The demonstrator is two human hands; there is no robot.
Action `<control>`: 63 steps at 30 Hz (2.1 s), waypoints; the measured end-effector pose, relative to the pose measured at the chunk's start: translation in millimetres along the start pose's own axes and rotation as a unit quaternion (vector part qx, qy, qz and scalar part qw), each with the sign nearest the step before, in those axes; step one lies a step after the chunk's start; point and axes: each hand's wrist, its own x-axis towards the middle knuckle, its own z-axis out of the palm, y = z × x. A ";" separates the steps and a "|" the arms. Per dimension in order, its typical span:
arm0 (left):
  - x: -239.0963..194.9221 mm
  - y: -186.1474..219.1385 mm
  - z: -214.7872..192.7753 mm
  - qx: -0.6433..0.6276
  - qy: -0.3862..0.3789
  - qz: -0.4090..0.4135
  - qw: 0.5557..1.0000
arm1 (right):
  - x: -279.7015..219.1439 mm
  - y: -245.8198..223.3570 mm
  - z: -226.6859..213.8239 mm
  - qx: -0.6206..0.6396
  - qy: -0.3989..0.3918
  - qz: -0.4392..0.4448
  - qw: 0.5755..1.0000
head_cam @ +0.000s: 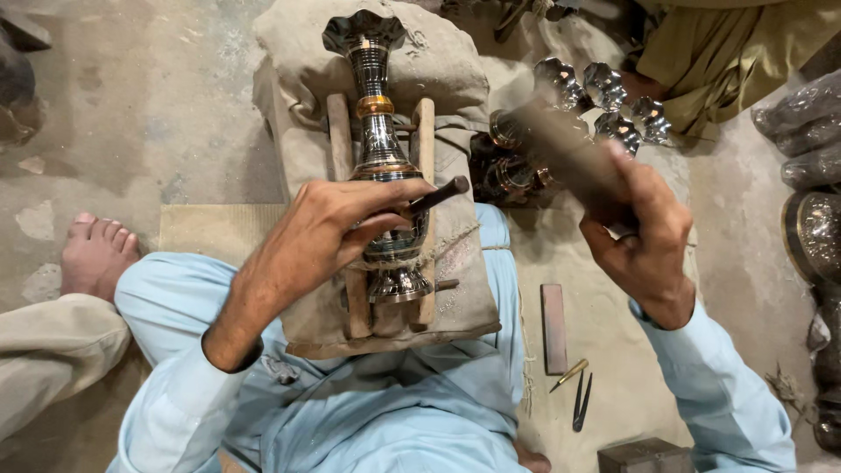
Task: The person sits cross-legged and uses a hammer and chisel to engrave a decorative pattern onto a silver-colored metal vase held in a wooden clamp. The person repeatedly strikes the chisel to create a honeycomb-like design on the vase's surface.
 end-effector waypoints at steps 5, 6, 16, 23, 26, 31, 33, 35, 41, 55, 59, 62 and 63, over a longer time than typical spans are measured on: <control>-8.5 -4.8 7.5 -0.024 0.080 0.043 0.996 | 10.3 -3.8 -9.9 -0.041 -0.005 -0.023 0.999; -10.2 -6.4 9.5 -0.031 0.085 0.031 0.995 | 13.1 -6.5 -12.2 -0.004 -0.003 0.009 1.000; -33.3 -9.3 43.0 -0.139 0.275 -0.101 0.946 | 59.5 -20.6 -34.9 -0.117 -0.174 -0.031 0.977; -37.4 -14.6 65.0 -0.215 0.339 -0.096 0.911 | 93.2 -32.0 -34.5 -0.247 -0.259 -0.142 0.923; -37.6 -14.8 67.8 -0.224 0.348 -0.090 0.906 | 116.4 -43.4 -44.5 -0.305 -0.173 -0.200 0.915; -38.4 -13.3 69.7 -0.207 0.358 -0.096 0.906 | 156.5 -72.5 -71.9 -0.141 -0.186 -0.141 0.962; -38.4 -12.0 69.7 -0.220 0.357 -0.098 0.902 | 167.8 -84.5 -74.1 -0.122 -0.202 -0.168 0.957; -37.6 -10.6 69.3 -0.238 0.360 -0.097 0.897 | 177.3 -93.4 -70.2 -0.119 -0.193 -0.215 0.950; -36.6 -7.5 68.1 -0.236 0.363 -0.138 0.891 | 181.6 -108.9 -67.2 -0.246 -0.205 -0.226 0.920; -35.3 -13.9 64.2 -0.210 0.334 -0.094 0.914 | 165.2 -90.6 -62.9 -0.291 -0.168 -0.242 0.910; -34.8 -14.6 62.6 -0.200 0.329 -0.078 0.920 | 156.2 -81.8 -57.7 -0.229 -0.157 -0.204 0.939; -33.5 -14.8 58.7 -0.190 0.310 -0.092 0.927 | 148.6 -80.1 -60.0 -0.263 -0.155 -0.201 0.931; -32.1 -15.2 57.0 -0.156 0.306 -0.101 0.934 | 145.6 -80.5 -61.3 -0.259 -0.158 -0.188 0.934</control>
